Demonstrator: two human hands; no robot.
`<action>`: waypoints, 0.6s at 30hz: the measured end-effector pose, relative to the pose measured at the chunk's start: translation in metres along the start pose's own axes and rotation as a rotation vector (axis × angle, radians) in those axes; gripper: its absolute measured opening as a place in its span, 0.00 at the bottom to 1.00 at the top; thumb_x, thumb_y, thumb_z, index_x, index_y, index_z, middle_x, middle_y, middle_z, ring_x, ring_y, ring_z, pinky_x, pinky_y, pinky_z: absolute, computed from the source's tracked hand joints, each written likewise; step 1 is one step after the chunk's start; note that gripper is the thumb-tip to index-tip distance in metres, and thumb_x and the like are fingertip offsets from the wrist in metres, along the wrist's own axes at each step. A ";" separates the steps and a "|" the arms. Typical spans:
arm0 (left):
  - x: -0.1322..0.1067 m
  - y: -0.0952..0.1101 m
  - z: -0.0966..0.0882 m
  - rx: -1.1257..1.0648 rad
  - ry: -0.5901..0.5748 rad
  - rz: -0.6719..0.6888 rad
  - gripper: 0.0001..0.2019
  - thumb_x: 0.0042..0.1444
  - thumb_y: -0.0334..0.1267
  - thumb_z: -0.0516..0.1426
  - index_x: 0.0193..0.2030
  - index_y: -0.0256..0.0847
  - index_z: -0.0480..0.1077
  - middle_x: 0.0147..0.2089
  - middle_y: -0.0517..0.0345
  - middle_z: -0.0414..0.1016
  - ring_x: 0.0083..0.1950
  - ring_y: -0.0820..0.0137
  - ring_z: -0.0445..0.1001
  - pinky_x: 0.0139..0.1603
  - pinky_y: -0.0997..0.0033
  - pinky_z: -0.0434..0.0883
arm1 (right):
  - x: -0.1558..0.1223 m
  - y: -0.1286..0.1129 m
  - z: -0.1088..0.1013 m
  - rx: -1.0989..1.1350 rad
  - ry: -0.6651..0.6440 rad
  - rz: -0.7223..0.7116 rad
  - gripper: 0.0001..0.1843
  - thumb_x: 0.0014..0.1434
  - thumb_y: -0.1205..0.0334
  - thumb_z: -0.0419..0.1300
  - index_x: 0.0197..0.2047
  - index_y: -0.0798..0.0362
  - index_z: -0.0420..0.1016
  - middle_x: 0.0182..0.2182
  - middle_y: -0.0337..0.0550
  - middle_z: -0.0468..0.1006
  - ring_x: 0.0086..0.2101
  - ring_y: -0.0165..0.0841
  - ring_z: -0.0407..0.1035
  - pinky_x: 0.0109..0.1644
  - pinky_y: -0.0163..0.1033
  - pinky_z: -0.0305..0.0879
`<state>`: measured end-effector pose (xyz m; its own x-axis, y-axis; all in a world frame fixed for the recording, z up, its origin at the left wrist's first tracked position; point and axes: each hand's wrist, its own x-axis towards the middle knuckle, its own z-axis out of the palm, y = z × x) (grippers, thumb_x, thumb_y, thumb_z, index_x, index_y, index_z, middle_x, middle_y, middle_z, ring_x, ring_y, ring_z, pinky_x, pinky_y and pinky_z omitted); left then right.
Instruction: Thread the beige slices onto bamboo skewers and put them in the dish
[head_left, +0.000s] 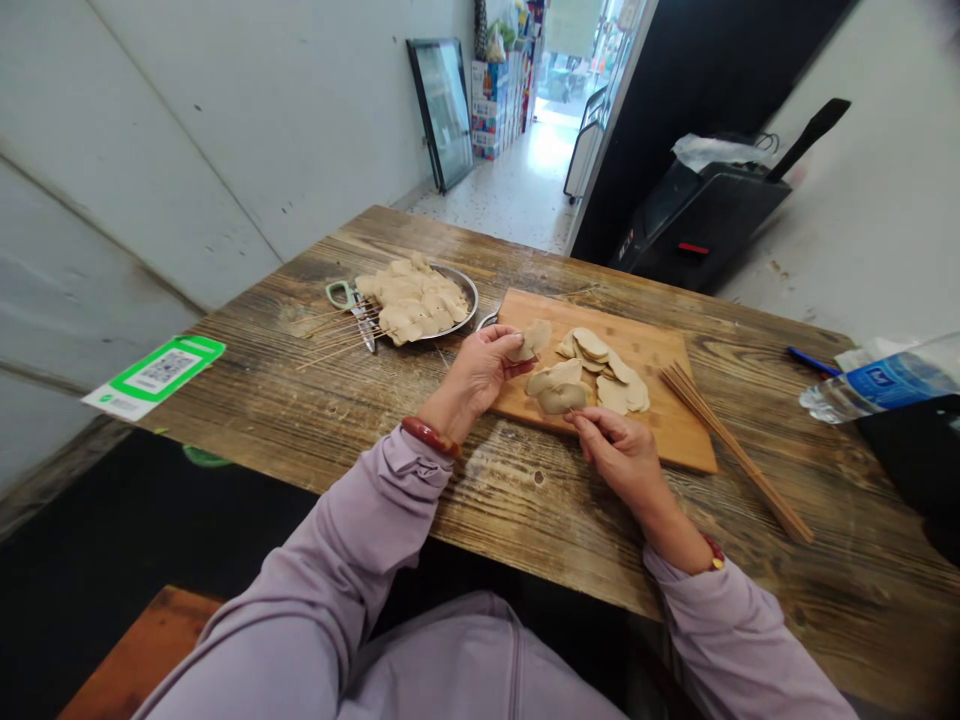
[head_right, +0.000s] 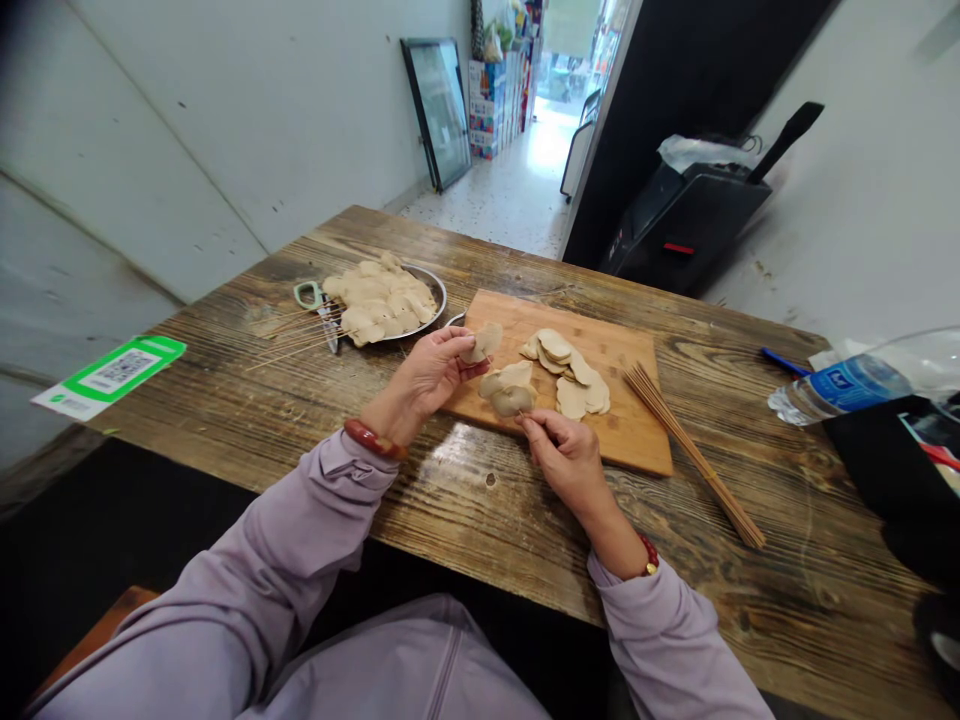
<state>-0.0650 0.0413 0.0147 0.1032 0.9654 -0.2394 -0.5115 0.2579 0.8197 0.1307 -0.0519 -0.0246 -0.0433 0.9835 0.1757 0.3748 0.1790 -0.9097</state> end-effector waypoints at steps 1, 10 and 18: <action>0.000 -0.001 0.000 0.012 -0.002 0.015 0.09 0.50 0.28 0.65 0.33 0.38 0.68 0.29 0.61 0.76 0.28 0.74 0.77 0.35 0.70 0.76 | 0.000 0.000 0.000 0.003 -0.003 0.008 0.18 0.63 0.48 0.60 0.34 0.53 0.81 0.16 0.34 0.68 0.18 0.29 0.61 0.25 0.36 0.56; 0.002 -0.007 0.000 0.087 -0.002 0.170 0.12 0.46 0.32 0.68 0.33 0.38 0.68 0.29 0.62 0.77 0.29 0.74 0.78 0.35 0.74 0.74 | 0.000 -0.002 0.002 0.052 -0.028 0.068 0.20 0.63 0.45 0.60 0.35 0.53 0.78 0.15 0.32 0.67 0.17 0.27 0.59 0.23 0.35 0.54; 0.004 -0.005 -0.001 0.142 0.002 0.199 0.11 0.46 0.31 0.69 0.32 0.37 0.70 0.30 0.62 0.76 0.30 0.75 0.76 0.34 0.75 0.74 | 0.000 -0.002 0.001 0.053 -0.024 0.052 0.19 0.63 0.45 0.60 0.34 0.53 0.78 0.14 0.32 0.67 0.16 0.27 0.58 0.22 0.35 0.54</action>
<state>-0.0631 0.0435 0.0087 0.0105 0.9977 -0.0664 -0.3964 0.0651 0.9158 0.1288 -0.0523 -0.0234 -0.0480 0.9917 0.1190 0.3278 0.1282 -0.9360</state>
